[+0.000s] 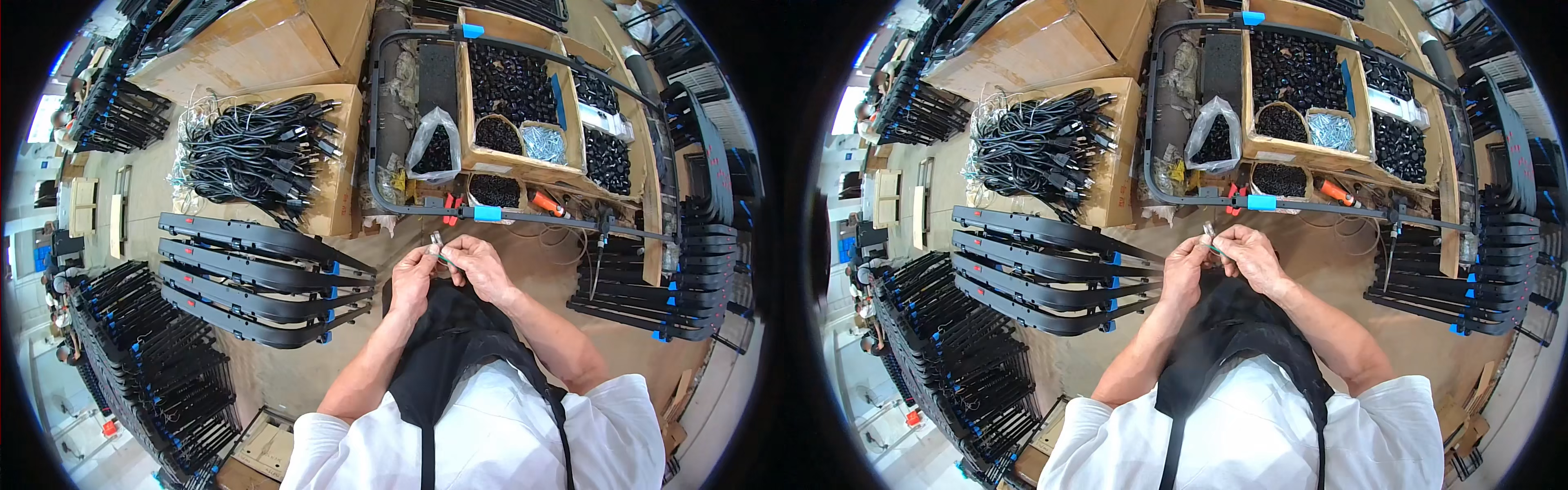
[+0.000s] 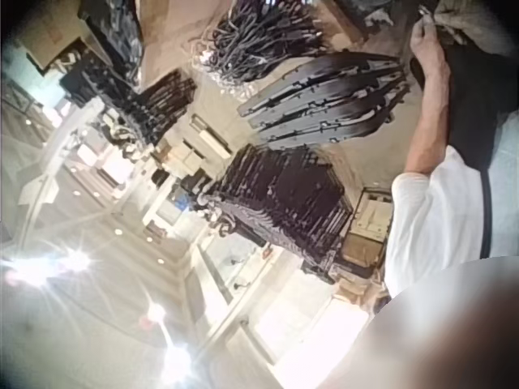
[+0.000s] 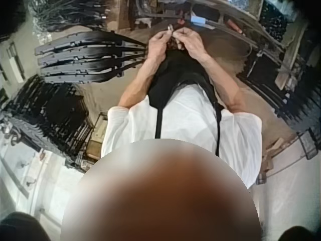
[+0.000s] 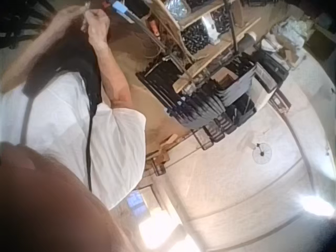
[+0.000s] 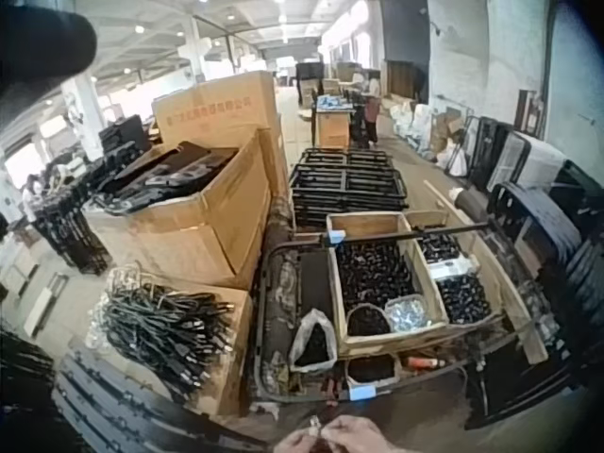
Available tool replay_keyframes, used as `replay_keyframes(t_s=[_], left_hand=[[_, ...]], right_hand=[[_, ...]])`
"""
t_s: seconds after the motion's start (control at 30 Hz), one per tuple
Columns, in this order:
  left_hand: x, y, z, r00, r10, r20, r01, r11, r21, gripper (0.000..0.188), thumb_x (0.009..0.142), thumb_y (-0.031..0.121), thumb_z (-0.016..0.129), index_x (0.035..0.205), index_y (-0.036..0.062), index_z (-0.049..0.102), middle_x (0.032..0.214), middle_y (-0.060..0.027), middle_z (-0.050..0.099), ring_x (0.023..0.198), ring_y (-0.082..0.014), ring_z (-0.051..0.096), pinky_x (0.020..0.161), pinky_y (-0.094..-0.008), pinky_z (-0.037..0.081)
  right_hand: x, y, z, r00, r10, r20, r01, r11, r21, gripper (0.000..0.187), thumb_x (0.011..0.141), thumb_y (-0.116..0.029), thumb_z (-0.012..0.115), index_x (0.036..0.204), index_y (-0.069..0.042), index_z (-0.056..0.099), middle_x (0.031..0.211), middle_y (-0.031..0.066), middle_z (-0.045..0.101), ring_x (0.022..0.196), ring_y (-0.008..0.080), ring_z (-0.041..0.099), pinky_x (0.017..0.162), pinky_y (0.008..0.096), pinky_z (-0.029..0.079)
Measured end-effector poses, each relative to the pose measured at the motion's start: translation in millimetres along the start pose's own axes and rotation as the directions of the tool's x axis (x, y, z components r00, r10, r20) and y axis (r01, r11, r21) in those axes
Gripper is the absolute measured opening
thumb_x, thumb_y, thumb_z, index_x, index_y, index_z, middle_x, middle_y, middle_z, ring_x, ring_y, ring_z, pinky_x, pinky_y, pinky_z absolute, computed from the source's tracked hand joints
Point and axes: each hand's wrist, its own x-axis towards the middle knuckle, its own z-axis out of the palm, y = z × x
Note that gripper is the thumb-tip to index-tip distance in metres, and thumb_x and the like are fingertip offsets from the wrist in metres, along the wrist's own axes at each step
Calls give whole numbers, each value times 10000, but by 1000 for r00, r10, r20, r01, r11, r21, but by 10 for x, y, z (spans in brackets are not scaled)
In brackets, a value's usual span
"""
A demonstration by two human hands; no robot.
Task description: Assembling plastic appliance components by stripping wires and using an electric screwdriver to secure parts.
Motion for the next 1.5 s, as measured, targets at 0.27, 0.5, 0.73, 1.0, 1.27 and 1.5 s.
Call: replay_keyframes(t_s=[0.27, 0.5, 0.73, 1.0, 1.27, 1.5], left_hand=[[93, 112, -116, 998, 63, 23, -62, 997, -50, 183, 1053, 167, 694, 1150, 18, 736, 1079, -45, 758, 905, -86, 644, 824, -261, 517], [460, 179, -218, 987, 64, -145, -55, 996, 67, 130, 1102, 164, 590, 1126, 38, 615, 1047, -100, 760, 827, -106, 657, 776, -287, 567], [576, 134, -111, 987, 86, -136, -81, 996, 42, 165, 1091, 158, 607, 1133, -1, 595, 933, -113, 742, 784, -174, 711, 741, -327, 592], [552, 207, -60, 974, 185, -133, -129, 929, 348, 191, 1103, 186, 593, 1123, 1, 640, 933, -86, 753, 775, -135, 677, 716, -298, 569], [655, 233, -151, 971, 175, -161, -97, 910, 404, 268, 1104, 223, 576, 1079, -10, 706, 918, -48, 762, 656, -75, 589, 598, -290, 516], [462, 463, -66, 967, 226, -118, -100, 762, 640, 291, 1120, 209, 524, 1263, -32, 605, 1086, -122, 731, 729, -101, 625, 636, -270, 536]], right_hand=[[210, 46, 71, 982, 163, 92, -158, 986, -52, 269, 1050, -299, 687, 961, -48, 653, 741, 12, 636, 564, 95, 575, 517, 258, 458], [334, 469, 196, 997, 39, 72, -14, 944, -329, 312, 1059, -309, 648, 1009, -5, 695, 908, 71, 723, 787, 132, 672, 728, 289, 536], [293, 307, 208, 998, 47, -35, -58, 898, -435, 292, 1058, -249, 626, 1024, 34, 693, 879, 39, 704, 836, 125, 655, 788, 317, 538], [322, 349, 207, 999, -5, -35, -14, 859, -512, 315, 1068, -269, 588, 1011, 19, 703, 856, 62, 721, 813, 147, 663, 773, 329, 527], [426, 352, 281, 1000, -26, -1, 23, 894, -448, 320, 1071, -273, 585, 1028, 21, 705, 847, 69, 718, 817, 152, 674, 762, 327, 522], [554, 260, 330, 1000, -11, -12, 6, 933, -359, 321, 1095, -260, 573, 1058, 26, 713, 853, 52, 716, 803, 131, 661, 768, 310, 541]])
